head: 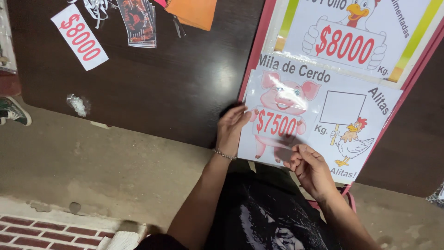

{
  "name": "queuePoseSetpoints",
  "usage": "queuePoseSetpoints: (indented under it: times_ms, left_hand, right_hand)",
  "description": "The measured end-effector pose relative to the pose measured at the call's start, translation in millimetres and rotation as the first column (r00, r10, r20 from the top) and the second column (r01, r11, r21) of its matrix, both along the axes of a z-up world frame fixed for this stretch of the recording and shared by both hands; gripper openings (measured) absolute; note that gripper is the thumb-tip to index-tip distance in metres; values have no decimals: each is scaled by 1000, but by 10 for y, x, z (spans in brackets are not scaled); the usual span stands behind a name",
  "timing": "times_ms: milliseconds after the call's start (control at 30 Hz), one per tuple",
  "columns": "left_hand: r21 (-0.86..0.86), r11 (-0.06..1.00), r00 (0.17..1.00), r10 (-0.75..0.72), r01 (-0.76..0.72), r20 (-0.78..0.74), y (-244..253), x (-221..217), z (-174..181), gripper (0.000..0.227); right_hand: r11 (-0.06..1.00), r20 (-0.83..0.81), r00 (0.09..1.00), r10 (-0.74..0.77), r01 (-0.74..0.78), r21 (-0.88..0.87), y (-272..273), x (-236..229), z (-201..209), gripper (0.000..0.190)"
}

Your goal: Applying and smoothing a clear protective film over a printed price sign

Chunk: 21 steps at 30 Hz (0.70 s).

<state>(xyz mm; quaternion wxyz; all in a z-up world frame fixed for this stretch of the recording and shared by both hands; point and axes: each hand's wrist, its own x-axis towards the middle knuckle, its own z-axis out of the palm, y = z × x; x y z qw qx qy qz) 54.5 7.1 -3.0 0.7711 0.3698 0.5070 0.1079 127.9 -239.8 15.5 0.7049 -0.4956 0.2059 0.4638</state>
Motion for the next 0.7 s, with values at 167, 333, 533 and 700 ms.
queuePoseSetpoints:
  times_ms: [167,333,533,700]
  left_hand:
    - [-98,989,981,123,-110,147,-35,166,18,52]
    - [-185,976,960,155,-112,235,-24,200,36,66]
    - [-205,978,977,63,-21,204,-5,185,107,79]
    - [-101,994,979,-18,39,201,-34,139,-208,77]
  right_hand:
    - [1000,-12,1000,-27,28,12,0,21,105,22]
    - [999,-21,999,-44,45,13,-89,32,77,23]
    - [999,-3,999,-33,33,15,-73,90,128,23]
    - [999,-8,1000,-29,29,24,-76,131,140,25]
